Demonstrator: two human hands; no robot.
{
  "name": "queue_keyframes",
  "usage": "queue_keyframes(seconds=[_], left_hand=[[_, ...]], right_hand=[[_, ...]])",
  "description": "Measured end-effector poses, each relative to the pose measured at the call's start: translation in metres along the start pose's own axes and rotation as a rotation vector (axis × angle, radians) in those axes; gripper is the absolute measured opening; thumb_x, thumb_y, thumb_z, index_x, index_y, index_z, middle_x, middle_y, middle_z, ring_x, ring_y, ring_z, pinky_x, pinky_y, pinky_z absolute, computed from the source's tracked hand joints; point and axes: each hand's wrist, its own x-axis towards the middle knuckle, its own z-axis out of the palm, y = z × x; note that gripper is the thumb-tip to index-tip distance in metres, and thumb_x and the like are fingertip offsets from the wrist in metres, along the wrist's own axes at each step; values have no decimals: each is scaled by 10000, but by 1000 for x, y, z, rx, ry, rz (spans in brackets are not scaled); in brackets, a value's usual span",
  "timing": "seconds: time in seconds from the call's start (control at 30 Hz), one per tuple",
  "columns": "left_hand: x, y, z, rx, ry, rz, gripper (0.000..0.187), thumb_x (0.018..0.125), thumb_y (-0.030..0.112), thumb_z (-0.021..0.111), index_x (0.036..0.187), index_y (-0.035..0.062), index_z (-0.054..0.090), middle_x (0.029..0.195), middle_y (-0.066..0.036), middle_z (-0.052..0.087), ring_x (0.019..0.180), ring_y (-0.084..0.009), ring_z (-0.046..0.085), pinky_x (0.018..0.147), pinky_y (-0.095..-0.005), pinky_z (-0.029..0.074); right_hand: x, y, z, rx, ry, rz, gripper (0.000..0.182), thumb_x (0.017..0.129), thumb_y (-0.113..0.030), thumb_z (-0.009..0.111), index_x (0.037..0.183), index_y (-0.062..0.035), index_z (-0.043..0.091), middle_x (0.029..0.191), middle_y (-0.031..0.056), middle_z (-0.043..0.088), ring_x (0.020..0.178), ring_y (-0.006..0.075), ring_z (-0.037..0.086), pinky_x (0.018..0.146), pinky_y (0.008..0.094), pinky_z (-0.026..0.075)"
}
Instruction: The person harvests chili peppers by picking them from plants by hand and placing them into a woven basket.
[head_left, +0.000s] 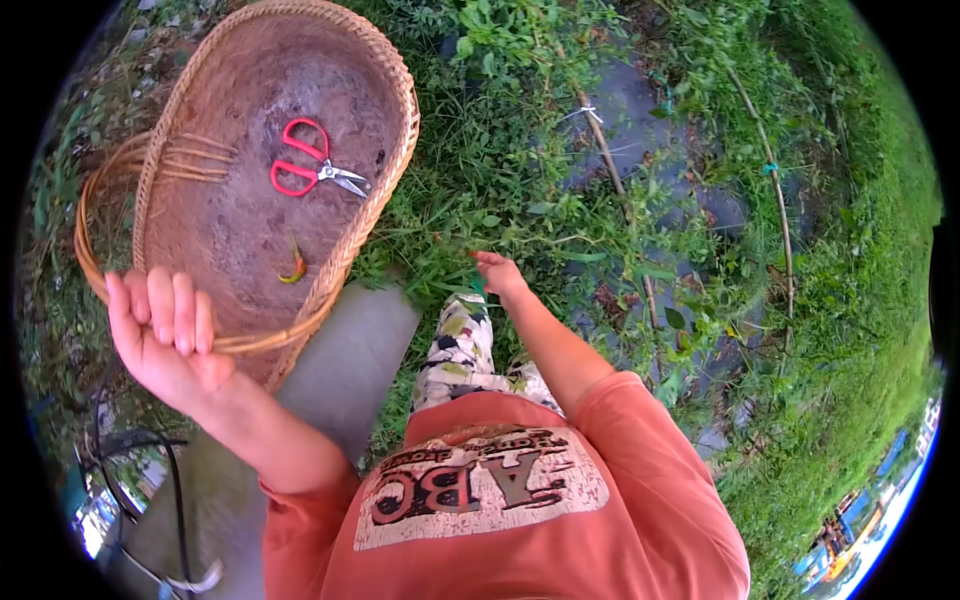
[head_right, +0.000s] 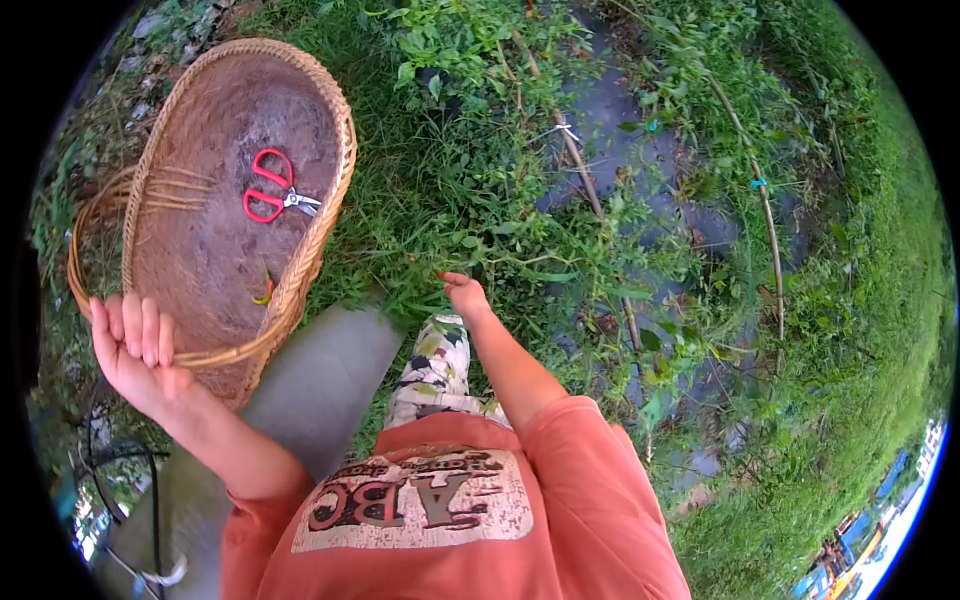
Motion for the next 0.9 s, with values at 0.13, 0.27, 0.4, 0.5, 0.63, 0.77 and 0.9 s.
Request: queue_keyframes(seconds=[0.13, 0.27, 0.4, 0.5, 0.63, 0.77, 0.9], left_hand=[[32, 27, -13, 66, 73, -7, 358, 945, 220, 366, 607, 109, 328, 471, 15, 278, 341, -64, 214, 246, -181, 209], [46, 10, -33, 27, 167, -22, 355, 947, 243, 361, 618, 113, 330, 463, 19, 277, 326, -63, 208, 235, -184, 206], [54, 7, -37, 41, 272, 0, 356, 940, 260, 384, 616, 124, 330, 452, 32, 267, 317, -54, 202, 232, -180, 191], [56, 7, -37, 26, 355, 11, 359, 936, 229, 399, 601, 123, 324, 457, 30, 264, 331, -51, 203, 237, -176, 192], [56, 8, -32, -4, 404, 20, 363, 933, 240, 407, 598, 132, 321, 454, 33, 263, 329, -49, 200, 238, -177, 178], [60, 14, -24, -35, 431, -7, 372, 928, 254, 423, 593, 138, 311, 447, 36, 258, 325, -47, 196, 240, -179, 163], [64, 23, -10, 28, 467, -32, 372, 917, 292, 444, 602, 148, 309, 449, 44, 248, 323, -42, 189, 251, -182, 150]], right_hand=[[13, -26, 63, 312, 171, 11, 513, 841, -174, 544, 1319, -147, 361, 1271, 37, 459, 1100, 197, 448, 822, 386, 392], [19, -9, 48, 246, 293, -66, 398, 815, -275, 609, 1174, -123, 525, 1120, 60, 552, 1021, 171, 465, 828, 339, 385], [-17, -2, 41, -223, 468, -60, 374, 815, -387, 578, 967, -49, 624, 786, 111, 626, 714, 177, 558, 680, 329, 436], [-58, -13, 38, -476, 490, -117, 357, 814, -360, 568, 880, -11, 596, 658, 121, 607, 584, 212, 569, 586, 336, 444], [-89, -16, 20, -475, 440, -261, 228, 819, -175, 547, 991, -31, 509, 675, 64, 597, 600, 135, 581, 562, 273, 454], [-100, -39, -3, -24, 246, -348, 184, 834, -164, 495, 973, -47, 523, 710, 17, 560, 539, 103, 487, 498, 240, 392], [-120, -80, -3, 402, 122, -125, 311, 890, -297, 379, 939, -47, 557, 682, 4, 535, 476, 78, 400, 439, 225, 318]])
